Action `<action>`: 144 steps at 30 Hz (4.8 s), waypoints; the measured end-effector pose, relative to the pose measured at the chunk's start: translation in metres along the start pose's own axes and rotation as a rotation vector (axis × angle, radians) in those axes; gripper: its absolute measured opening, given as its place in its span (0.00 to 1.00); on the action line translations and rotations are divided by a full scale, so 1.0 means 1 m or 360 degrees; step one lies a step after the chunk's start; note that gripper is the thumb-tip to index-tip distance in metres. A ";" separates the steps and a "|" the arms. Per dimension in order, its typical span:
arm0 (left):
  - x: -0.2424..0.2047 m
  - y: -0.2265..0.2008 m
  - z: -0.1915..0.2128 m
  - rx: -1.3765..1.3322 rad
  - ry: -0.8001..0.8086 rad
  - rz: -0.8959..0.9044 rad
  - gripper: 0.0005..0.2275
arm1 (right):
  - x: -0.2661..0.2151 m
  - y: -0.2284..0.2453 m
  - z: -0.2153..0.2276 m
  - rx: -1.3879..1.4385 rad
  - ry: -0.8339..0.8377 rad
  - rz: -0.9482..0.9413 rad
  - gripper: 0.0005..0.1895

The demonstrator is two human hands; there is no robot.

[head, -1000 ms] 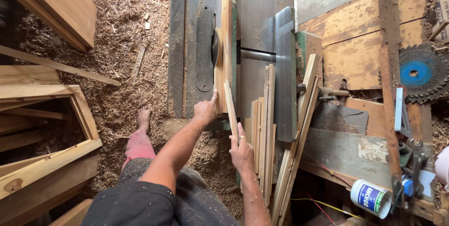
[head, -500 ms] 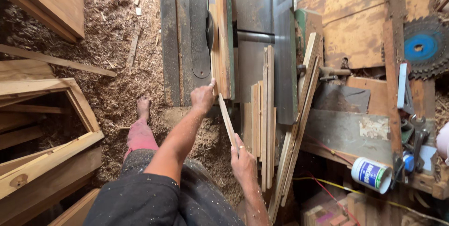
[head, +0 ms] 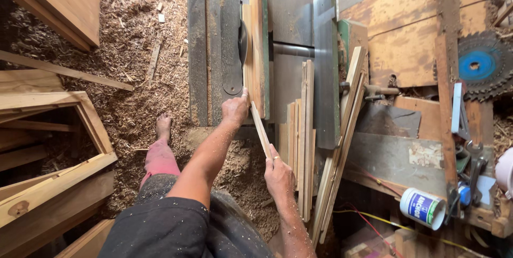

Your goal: The person cuts wooden strips using a table saw, feeding the strips into the blade and picking up the cut pieces.

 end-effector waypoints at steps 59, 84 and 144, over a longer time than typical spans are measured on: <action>-0.102 0.173 0.132 -0.0403 -0.0115 0.0614 0.30 | 0.125 0.086 0.049 -0.0121 -0.0114 0.0169 0.27; -0.130 0.288 0.156 -0.0358 -0.0224 0.1040 0.34 | 0.214 0.138 0.068 -0.0051 -0.0238 0.0210 0.26; -0.229 0.304 0.089 -0.0031 0.0530 0.0811 0.30 | -0.073 -0.220 -0.181 0.0023 -0.0573 -0.0511 0.31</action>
Point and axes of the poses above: each hand's wrist, its own x-axis towards the middle knuckle, its own z-axis out of the back of the hand, y = z × x, the point moved 10 cm from there along x, towards the middle knuckle, and after that the axes turned 9 degrees about -x, right-handed, at the moved point
